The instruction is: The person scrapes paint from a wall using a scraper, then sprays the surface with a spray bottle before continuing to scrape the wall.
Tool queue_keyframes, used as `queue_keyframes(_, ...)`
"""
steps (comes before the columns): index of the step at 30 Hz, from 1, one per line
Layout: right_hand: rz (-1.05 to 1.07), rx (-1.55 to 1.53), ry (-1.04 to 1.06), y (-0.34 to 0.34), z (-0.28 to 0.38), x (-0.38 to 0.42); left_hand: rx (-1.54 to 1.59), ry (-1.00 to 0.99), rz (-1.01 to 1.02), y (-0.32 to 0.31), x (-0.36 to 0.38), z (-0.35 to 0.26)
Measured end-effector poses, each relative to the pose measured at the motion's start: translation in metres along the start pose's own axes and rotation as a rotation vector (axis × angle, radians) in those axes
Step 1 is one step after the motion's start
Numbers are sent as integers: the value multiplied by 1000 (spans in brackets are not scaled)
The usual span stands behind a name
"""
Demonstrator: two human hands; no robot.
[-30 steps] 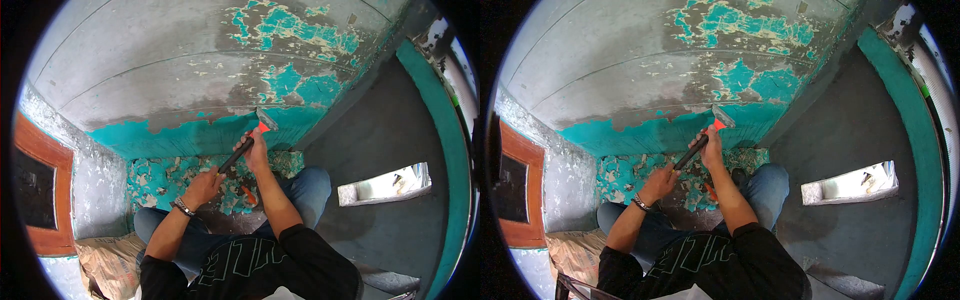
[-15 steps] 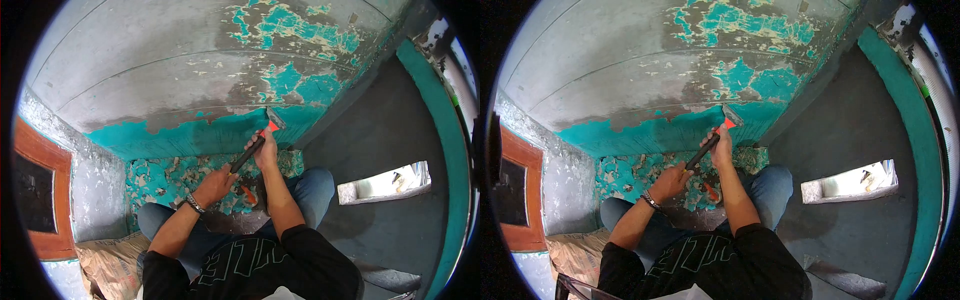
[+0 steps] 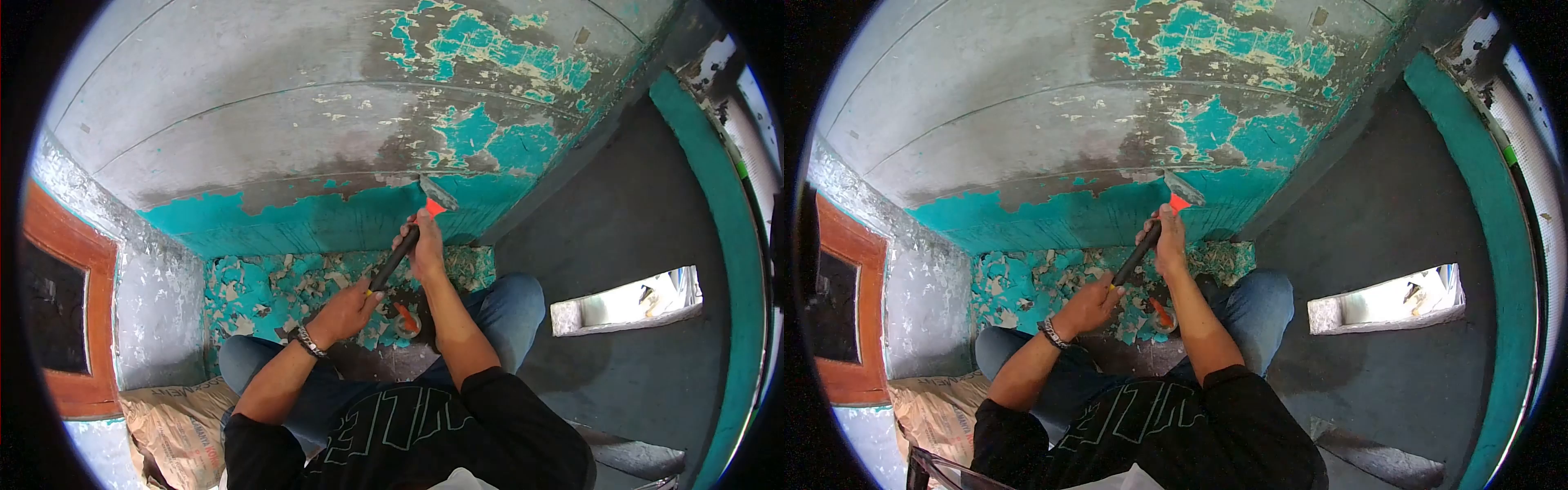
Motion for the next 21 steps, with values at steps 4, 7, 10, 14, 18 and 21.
queue_keyframes(4, 64, 42, -22, -9, -7, 1, 10, 99, 32, 4, 12, 0)
queue_keyframes(7, 61, 51, -38, -12, -14, -2, 62, 146, 23, 7, 16, 0)
queue_keyframes(10, 27, 21, -67, -17, -12, 0, 71, 132, -7, 7, 17, 4)
queue_keyframes(14, 33, 26, -57, -16, -10, 0, 20, 85, -18, 3, 15, 7)
queue_keyframes(18, 26, 38, -60, -16, -6, 2, 53, 63, -8, 1, 15, 3)
queue_keyframes(21, 32, 35, -52, -15, -7, 1, 49, 78, -12, 4, 15, -3)
Point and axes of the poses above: each hand's wrist, its own x-axis away from the middle knuckle, its own y-axis out of the back of the hand, z = x × y, the point moved 2 cm from there along -x, towards the middle knuckle, and after that the axes turned 2 degrees about -z, right-handed, at the moved point
